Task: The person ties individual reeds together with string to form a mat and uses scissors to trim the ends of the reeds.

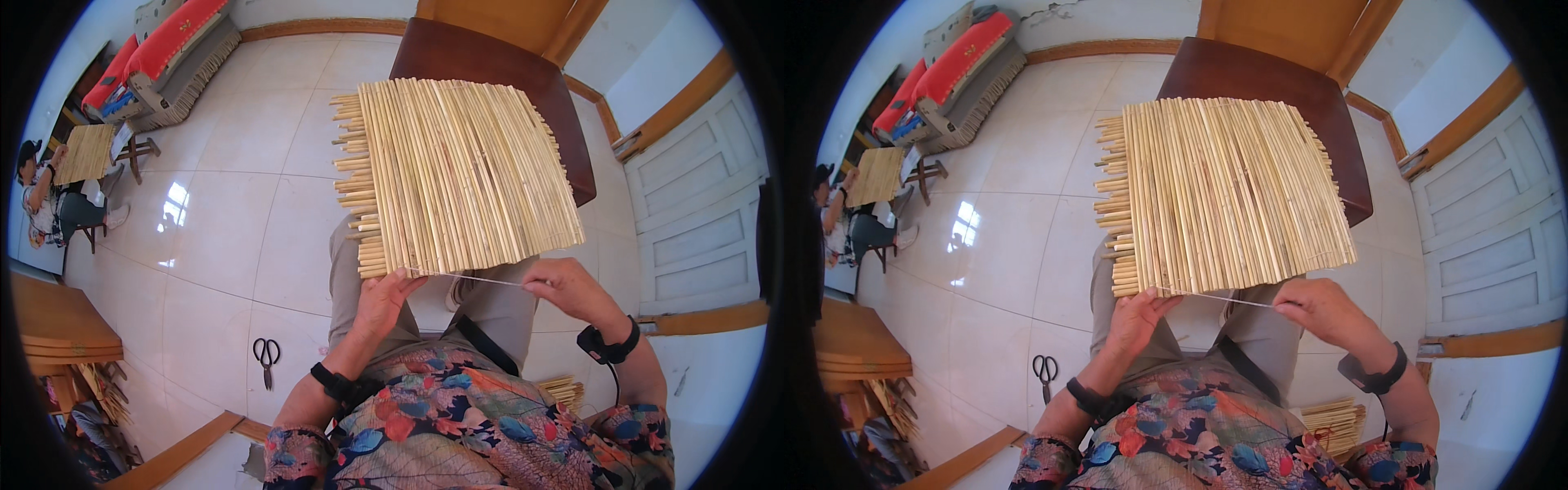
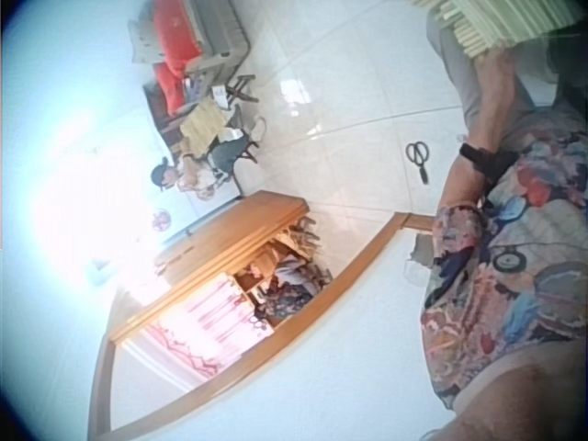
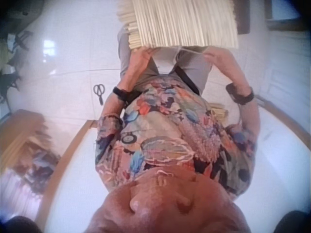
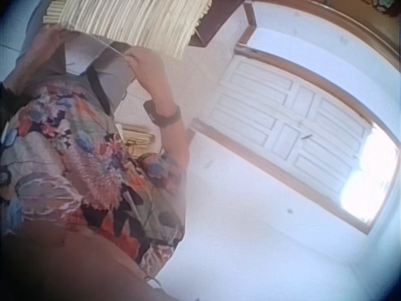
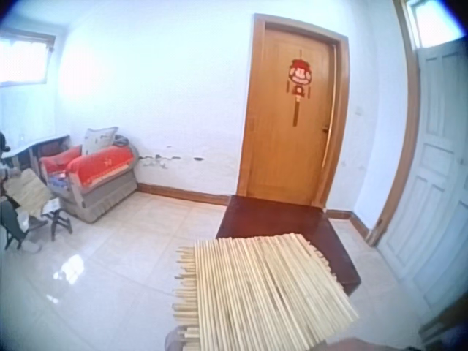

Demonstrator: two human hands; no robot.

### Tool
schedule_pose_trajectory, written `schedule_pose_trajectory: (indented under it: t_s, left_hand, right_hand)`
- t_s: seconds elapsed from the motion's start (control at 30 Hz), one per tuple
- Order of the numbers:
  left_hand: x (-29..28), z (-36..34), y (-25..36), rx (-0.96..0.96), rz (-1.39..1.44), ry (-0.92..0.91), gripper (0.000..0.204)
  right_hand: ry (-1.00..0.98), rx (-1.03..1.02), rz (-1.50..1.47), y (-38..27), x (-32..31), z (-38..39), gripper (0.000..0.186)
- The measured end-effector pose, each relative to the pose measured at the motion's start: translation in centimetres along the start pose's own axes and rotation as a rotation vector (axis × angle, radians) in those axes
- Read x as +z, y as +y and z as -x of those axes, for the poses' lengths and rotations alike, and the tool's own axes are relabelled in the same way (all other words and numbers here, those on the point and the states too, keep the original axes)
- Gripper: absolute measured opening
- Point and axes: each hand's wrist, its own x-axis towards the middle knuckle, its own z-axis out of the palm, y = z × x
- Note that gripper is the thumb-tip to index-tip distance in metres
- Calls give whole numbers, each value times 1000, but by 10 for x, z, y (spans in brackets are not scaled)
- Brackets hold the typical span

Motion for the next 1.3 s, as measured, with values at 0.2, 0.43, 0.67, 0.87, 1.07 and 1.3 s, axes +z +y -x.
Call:
schedule_pose_trajectory:
  t_s: [0.2,0.43,0.67,0.87,1.07,1.3]
  left_hand:
    - [-1,-1,0,-9,1,-15,36]
    - [-9,-3,2,-10,-11,-1,34]
    - [-9,0,5,-113,-59,-55,37]
    - [-13,-5,-1,-110,5,-58,38]
    - [-15,-5,-2,-89,58,-73,36]
    - [-7,-1,1,-145,-26,5,36]
  right_hand:
    - [110,4,190,20,-30,14,6]
    - [231,51,68,26,-38,14,7]
    - [374,88,116,24,-48,17,7]
    - [491,160,-261,41,-41,13,6]
    - [598,190,-794,36,-25,5,7]
    - [572,137,-367,51,-27,22,7]
